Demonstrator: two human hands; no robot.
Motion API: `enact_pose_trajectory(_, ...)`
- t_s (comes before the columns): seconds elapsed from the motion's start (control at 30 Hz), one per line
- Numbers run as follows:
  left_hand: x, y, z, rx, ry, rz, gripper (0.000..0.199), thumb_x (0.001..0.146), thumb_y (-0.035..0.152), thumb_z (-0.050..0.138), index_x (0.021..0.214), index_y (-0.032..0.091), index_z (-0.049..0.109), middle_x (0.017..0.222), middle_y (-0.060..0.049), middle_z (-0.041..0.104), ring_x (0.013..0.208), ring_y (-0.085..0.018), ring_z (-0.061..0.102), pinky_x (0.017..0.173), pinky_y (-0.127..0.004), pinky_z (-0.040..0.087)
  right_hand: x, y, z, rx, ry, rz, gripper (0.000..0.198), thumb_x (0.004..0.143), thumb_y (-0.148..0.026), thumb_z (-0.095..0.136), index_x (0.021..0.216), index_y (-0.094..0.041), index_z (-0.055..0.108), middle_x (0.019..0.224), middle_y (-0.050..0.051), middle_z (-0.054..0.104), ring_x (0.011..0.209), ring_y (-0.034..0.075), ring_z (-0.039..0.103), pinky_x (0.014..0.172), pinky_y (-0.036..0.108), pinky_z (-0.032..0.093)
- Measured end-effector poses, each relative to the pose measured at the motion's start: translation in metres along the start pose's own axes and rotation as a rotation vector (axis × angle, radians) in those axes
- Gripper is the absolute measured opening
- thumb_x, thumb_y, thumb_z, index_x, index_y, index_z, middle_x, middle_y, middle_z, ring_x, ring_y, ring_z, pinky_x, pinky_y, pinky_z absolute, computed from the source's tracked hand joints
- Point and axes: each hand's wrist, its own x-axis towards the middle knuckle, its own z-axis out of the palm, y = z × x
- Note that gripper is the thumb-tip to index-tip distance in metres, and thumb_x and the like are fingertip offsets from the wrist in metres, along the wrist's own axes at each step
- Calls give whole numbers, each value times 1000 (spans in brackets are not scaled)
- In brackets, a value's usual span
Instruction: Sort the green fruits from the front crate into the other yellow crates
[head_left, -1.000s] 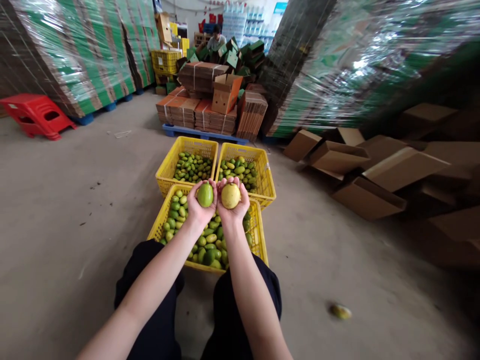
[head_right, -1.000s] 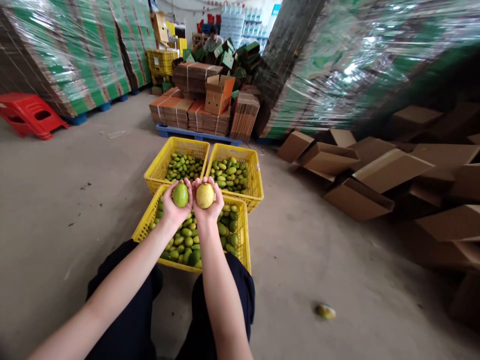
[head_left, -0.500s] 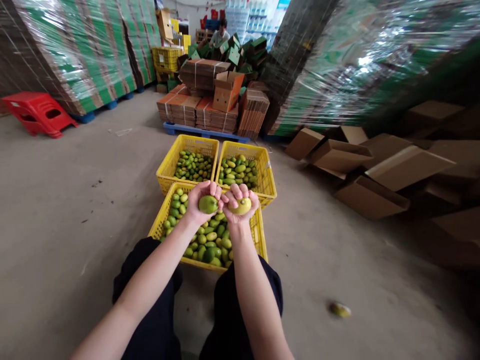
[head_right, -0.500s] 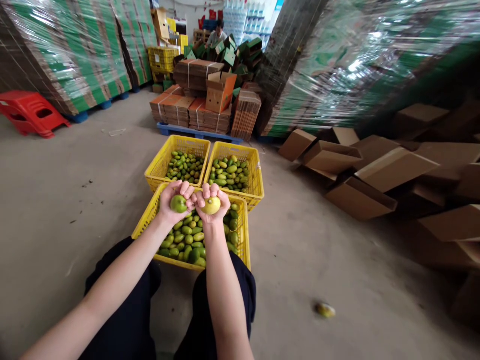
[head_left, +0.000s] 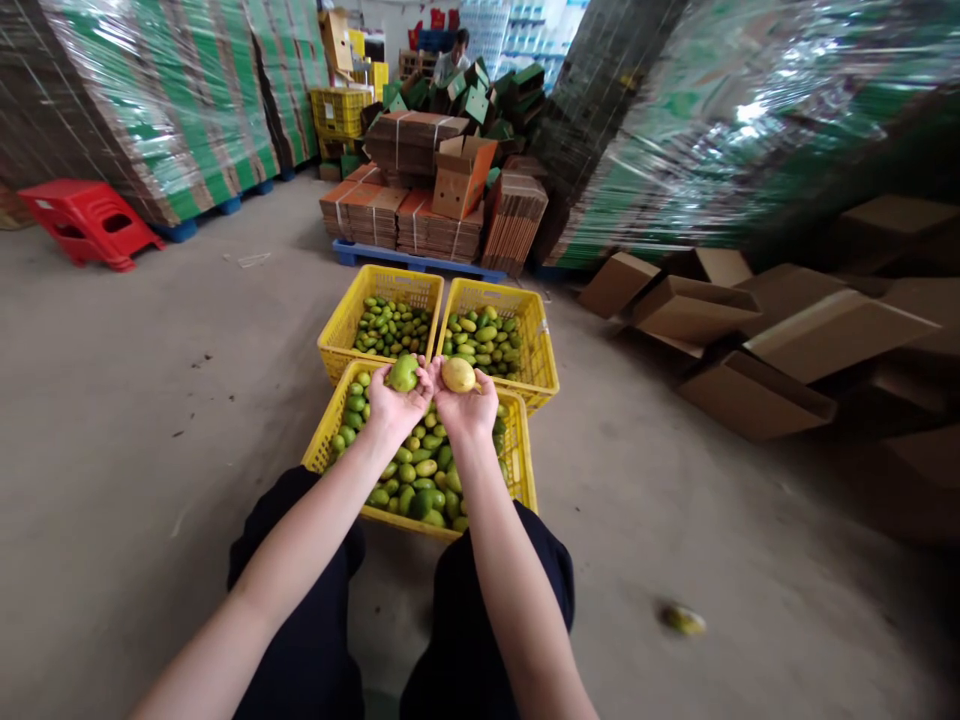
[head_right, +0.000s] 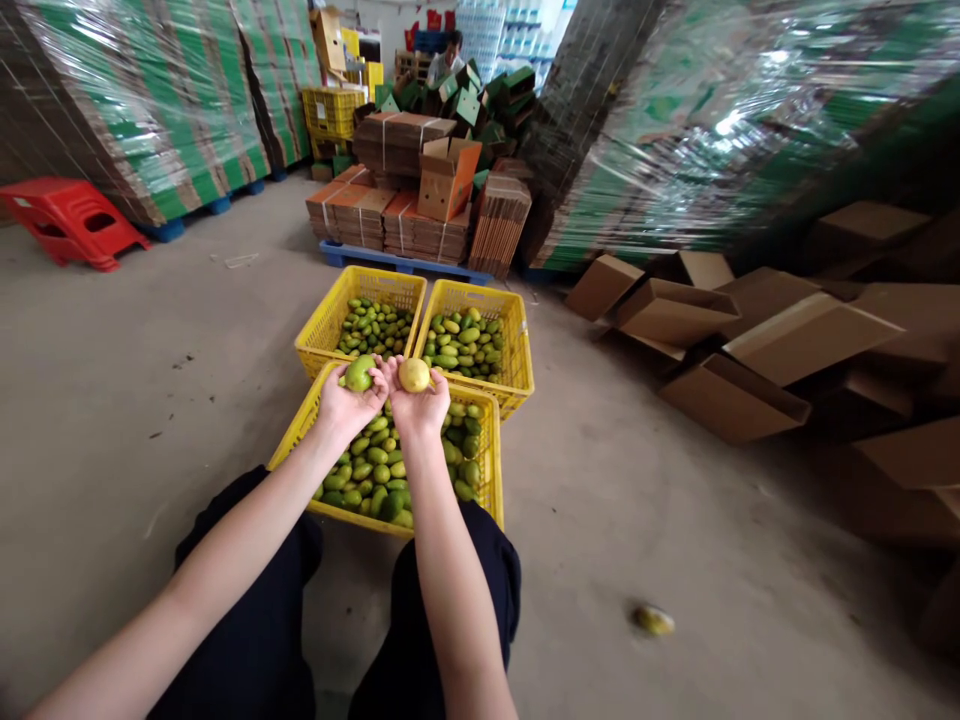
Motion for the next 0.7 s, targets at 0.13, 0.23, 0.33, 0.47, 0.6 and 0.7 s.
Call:
enact_pose_trajectory(0.13, 0, -2, 4, 154, -28, 59, 40, 96, 44, 36, 83, 14, 59, 70, -5, 62, 42, -8, 44, 42, -22, 40, -6, -9, 10, -126, 12, -53, 13, 81, -30, 55, 85, -19, 61, 78, 2, 68, 69, 15, 64, 68, 30, 58)
enact_pose_trajectory(0.23, -2, -3, 14, 318, -58, 176, 22, 92, 34, 53, 80, 16, 58, 70, -1, 64, 47, -7, 50, 47, -19, 40, -15, -14, 18, -273, -65, -202, 20, 76, -18, 66, 94, -24, 63, 87, -3, 69, 71, 11, 63, 64, 22, 53)
enact_pose_trajectory(0.33, -6, -2, 20, 472, -141, 322, 10, 83, 19, 67, 79, 18, 58, 70, 4, 63, 57, -7, 58, 52, -17, 41, -24, -17, 21, -461, -167, -366, 39, 68, -10, 76, 103, -26, 67, 96, -4, 70, 78, 10, 63, 74, 20, 52)
enact_pose_trajectory(0.47, -8, 0, 18, 531, -284, 300, 10, 84, 24, 68, 91, 19, 64, 75, 2, 68, 63, -9, 63, 58, -18, 46, -32, -21, 21, -481, -221, -408, 59, 62, -3, 79, 114, -28, 65, 111, -3, 70, 91, 12, 66, 87, 25, 53)
enact_pose_trajectory(0.6, -5, 1, 17, 554, -229, 202, 22, 89, 34, 62, 97, 15, 68, 74, -3, 72, 60, -12, 65, 55, -20, 46, -35, -28, 21, -357, -248, -318, 58, 64, -5, 74, 116, -28, 62, 115, 0, 70, 96, 15, 68, 88, 30, 56)
enact_pose_trajectory(0.7, -4, 2, 18, 583, -144, 163, 31, 95, 39, 52, 89, 12, 67, 68, -5, 71, 54, -11, 63, 52, -20, 44, -36, -34, 21, -282, -290, -214, 39, 70, -15, 68, 107, -25, 63, 113, 4, 71, 100, 20, 69, 87, 37, 58)
